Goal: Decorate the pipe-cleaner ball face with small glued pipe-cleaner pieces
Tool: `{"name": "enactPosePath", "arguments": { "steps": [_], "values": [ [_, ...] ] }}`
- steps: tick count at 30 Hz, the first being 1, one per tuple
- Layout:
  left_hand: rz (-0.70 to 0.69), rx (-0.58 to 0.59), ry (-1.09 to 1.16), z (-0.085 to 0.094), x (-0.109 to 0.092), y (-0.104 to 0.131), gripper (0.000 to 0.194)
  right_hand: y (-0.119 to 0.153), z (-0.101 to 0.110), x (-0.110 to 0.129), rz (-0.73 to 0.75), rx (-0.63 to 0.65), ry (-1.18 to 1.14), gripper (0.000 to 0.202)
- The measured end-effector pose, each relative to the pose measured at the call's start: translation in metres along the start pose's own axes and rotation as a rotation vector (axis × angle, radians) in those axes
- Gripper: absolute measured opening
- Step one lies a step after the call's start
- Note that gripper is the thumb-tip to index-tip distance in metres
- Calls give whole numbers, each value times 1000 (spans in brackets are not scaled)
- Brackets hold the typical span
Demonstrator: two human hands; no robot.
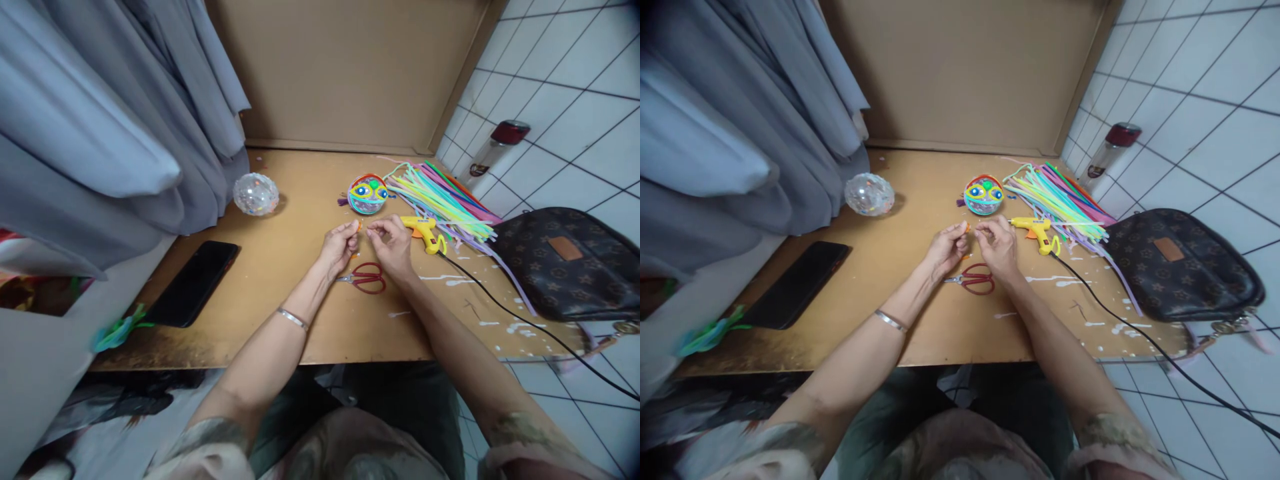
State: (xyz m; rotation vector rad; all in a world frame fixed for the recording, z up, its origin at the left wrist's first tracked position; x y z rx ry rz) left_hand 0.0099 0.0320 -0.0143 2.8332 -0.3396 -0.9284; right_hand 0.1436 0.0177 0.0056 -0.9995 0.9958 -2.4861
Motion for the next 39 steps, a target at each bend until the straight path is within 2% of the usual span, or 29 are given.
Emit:
{"name": "enactPosePath", "arguments": {
  "steps": [9,19,25,33,36,39],
  "values": [
    [81,8,42,-4,4,3,38,3,-1,6,42,70,140,21],
    [90,14,48,-4,5,3,39,3,-2,8,74,97,161,20],
    [83,3,59,-3,6,2,37,4,-2,12,144,81,183,21],
    [76,-23,29,0,7,0,36,4,-4,13,170,110,269,32],
    [73,-13,15,1,6,0,37,4,-4,11,142,118,212,29],
    [64,5,0,1,5,-1,38,3,-5,5,33,110,32,22]
  ]
}}
Point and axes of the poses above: each hand's wrist, its own y-axis away from the middle knuckle, its own z-axis out of the back of the hand, x = y × z, the point moved 4 cm from there along -y, towards the middle knuckle, and after that the axes turned 12 degrees about y, right-handed, at the moved point
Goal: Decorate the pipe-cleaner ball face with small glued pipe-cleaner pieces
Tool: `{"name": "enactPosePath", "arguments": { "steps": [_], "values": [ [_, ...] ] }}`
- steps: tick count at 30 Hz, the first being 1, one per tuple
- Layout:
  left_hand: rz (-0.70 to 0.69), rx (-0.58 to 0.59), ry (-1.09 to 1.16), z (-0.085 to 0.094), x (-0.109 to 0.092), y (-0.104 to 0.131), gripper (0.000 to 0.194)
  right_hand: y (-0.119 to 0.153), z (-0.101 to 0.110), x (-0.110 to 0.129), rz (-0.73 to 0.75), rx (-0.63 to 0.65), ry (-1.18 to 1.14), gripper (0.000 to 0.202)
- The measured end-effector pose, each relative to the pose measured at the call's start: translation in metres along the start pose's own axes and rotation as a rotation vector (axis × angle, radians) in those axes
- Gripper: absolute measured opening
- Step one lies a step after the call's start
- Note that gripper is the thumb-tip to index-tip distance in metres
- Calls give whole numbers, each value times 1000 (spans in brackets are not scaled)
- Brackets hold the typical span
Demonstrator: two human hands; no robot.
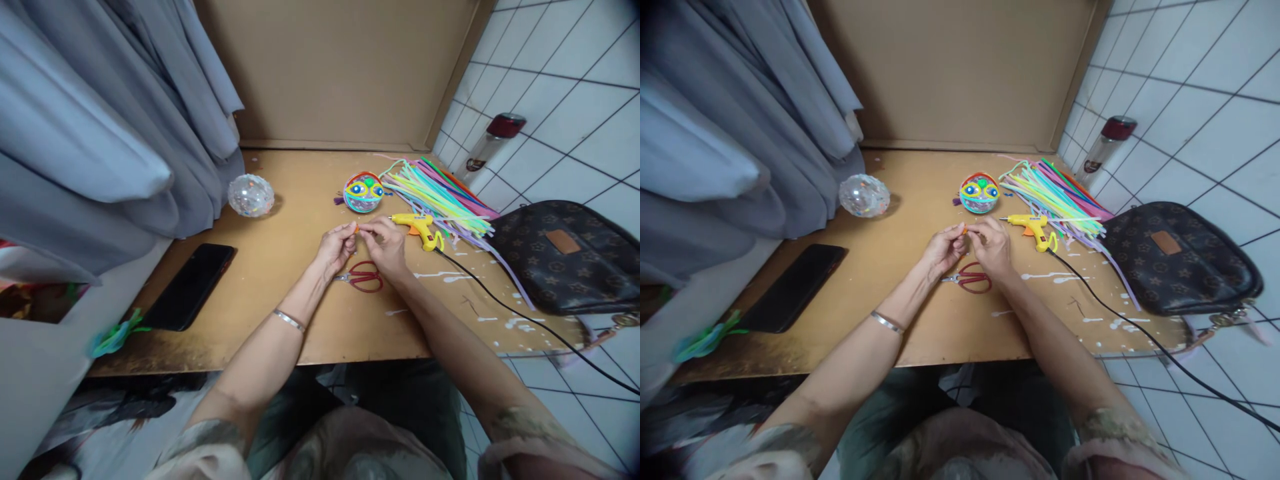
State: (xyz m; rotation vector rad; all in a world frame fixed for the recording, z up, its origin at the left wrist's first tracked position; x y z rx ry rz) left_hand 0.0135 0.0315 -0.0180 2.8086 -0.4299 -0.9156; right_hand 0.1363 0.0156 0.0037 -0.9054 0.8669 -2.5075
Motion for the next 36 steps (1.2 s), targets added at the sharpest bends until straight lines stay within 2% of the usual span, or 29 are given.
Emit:
{"name": "enactPosePath", "arguments": {
  "steps": [4,8,20,29,36],
  "values": [
    [-9,12,-8,-1,-1,0,35,0,-1,-5,-127,-50,-177,17],
    [-22,-5,2,-3,-3,2,34,0,-1,-4,-154,-85,-202,15],
    [-62,21,-62,-1,-1,0,34,-1,-1,-6,-61,-49,-97,20],
    [-112,57,-121,-4,0,3,38,-1,0,-7,-104,-61,-87,17],
    [-108,10,-103,-4,-1,3,42,-1,0,-9,-117,-61,-114,16]
  ]
}}
Point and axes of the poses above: each hand's wrist, its own y-axis away from the middle knuckle, its own z-axis out of the back of the hand, x = y × z, the point moved 4 cm from there along -y, towards the middle knuckle, and after that the axes turned 12 degrees about y, right-handed, at the moved point
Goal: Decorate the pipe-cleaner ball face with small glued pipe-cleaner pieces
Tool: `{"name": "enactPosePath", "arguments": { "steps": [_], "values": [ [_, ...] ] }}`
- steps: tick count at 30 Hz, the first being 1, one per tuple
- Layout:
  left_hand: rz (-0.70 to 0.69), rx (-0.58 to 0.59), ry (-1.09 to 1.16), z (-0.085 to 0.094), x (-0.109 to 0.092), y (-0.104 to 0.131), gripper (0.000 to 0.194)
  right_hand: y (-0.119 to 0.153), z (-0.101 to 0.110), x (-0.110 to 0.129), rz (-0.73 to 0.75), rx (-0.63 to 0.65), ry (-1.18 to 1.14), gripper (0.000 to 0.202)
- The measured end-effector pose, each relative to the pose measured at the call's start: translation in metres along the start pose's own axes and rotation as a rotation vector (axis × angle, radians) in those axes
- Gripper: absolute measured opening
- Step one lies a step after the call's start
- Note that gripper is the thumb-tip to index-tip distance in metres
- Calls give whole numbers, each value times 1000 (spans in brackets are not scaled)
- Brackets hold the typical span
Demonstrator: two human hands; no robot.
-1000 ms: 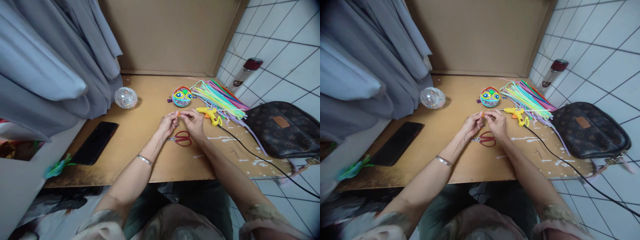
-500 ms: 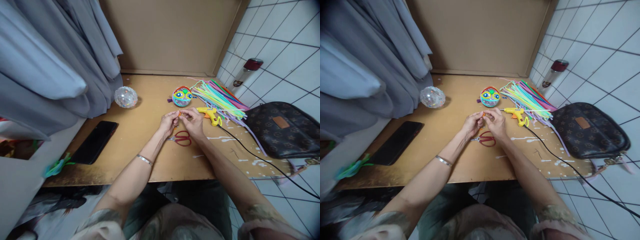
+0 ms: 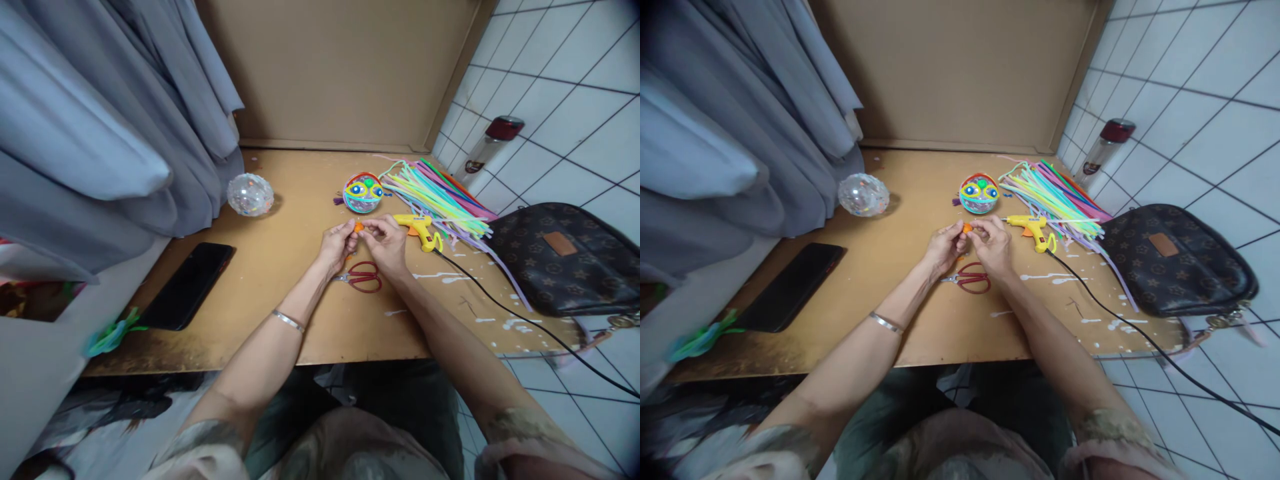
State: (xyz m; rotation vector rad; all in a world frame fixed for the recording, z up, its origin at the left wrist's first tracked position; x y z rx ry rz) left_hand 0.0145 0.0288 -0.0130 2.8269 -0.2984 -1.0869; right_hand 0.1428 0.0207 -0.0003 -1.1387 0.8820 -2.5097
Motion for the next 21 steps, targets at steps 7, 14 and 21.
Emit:
{"name": "enactPosePath", "arguments": {
  "steps": [7,14,21],
  "values": [
    [53,-68,74,-2,-2,1,44,0,-1,-2,42,-49,-33,15],
    [60,-23,52,0,-1,-2,46,1,-1,-1,67,-60,-23,12],
    [-14,81,-39,3,2,-2,43,3,-3,2,56,-69,-15,11]
  ]
}}
Point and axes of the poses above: each hand's wrist, its own y-axis away from the middle knuckle, its own z-axis out of the back of the hand, x = y × z, the point moved 4 cm from there along -y, towards the middle knuckle, and after that the axes turned 12 degrees about y, right-handed, at the moved point
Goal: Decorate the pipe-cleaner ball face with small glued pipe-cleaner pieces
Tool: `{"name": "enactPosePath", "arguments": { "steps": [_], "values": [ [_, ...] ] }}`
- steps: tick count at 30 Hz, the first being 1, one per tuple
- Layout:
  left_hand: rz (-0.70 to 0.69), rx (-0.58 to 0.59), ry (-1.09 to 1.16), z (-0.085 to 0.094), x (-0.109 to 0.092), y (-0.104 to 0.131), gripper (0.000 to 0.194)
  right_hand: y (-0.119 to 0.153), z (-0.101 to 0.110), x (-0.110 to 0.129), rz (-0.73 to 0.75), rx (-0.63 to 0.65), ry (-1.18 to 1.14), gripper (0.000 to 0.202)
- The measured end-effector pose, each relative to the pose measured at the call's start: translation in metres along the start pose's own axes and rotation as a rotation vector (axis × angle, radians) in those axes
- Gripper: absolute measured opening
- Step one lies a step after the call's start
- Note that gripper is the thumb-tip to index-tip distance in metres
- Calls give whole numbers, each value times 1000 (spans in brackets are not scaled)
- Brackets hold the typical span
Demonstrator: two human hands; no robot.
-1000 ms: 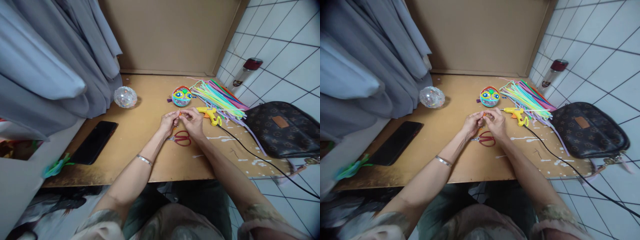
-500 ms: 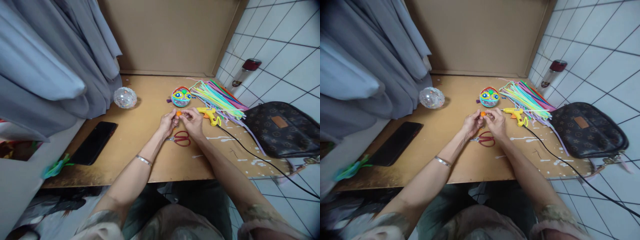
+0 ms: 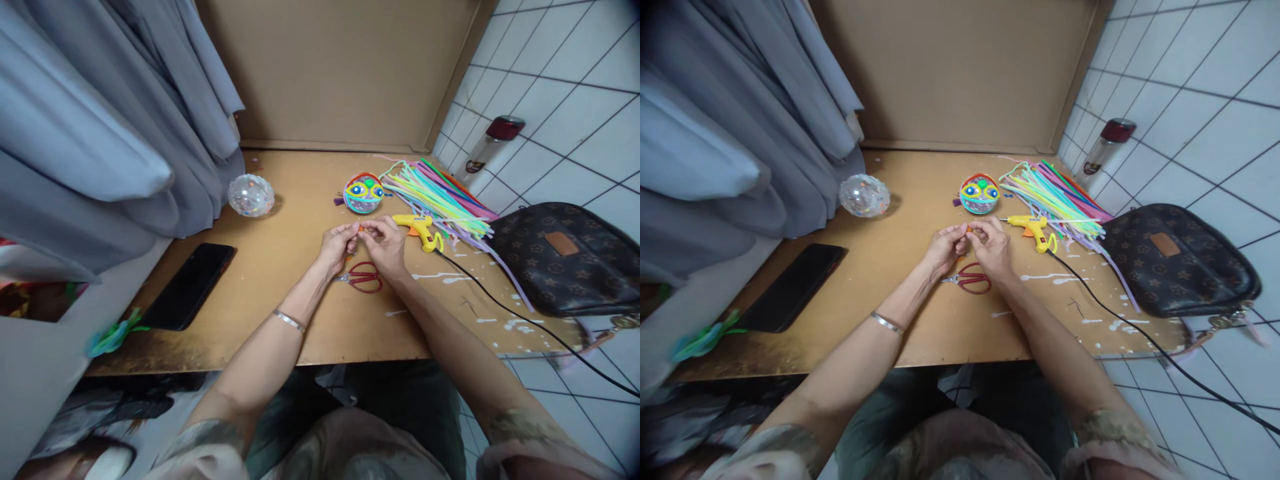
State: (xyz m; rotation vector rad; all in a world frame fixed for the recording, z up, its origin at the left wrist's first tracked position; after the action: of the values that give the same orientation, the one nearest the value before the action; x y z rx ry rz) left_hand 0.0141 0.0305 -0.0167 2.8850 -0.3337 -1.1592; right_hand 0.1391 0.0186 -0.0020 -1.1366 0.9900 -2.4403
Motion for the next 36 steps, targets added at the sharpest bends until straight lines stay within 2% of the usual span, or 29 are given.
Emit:
{"name": "enactPosePath", "arguments": {
  "steps": [5,10,18,23,27,31,36],
  "values": [
    [-23,-1,4,2,3,0,42,4,-3,4,12,-27,24,9],
    [-39,-1,19,3,5,0,41,6,-3,8,85,-63,109,11],
    [-16,-38,40,2,3,0,36,7,-3,9,125,-59,126,12],
    [-3,-35,28,0,3,1,35,7,-2,12,111,-79,114,5],
    [-28,-86,51,3,1,-1,35,6,0,10,95,-103,121,13],
    [-35,-127,64,3,0,-2,38,5,-1,8,95,-61,150,14],
    [-7,-92,38,1,0,-1,38,5,-1,9,90,-15,124,16]
  ]
}}
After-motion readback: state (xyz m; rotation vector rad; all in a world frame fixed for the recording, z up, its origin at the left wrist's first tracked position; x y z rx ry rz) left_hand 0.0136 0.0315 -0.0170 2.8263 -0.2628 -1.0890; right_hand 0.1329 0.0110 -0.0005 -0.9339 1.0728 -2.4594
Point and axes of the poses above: each hand's wrist, its own y-axis away from the middle knuckle, its own z-axis out of the back of the hand, x = y × z, the point moved 4 cm from there along -y, towards the middle knuckle, and after that the axes turned 12 degrees about y, right-handed, at the moved point
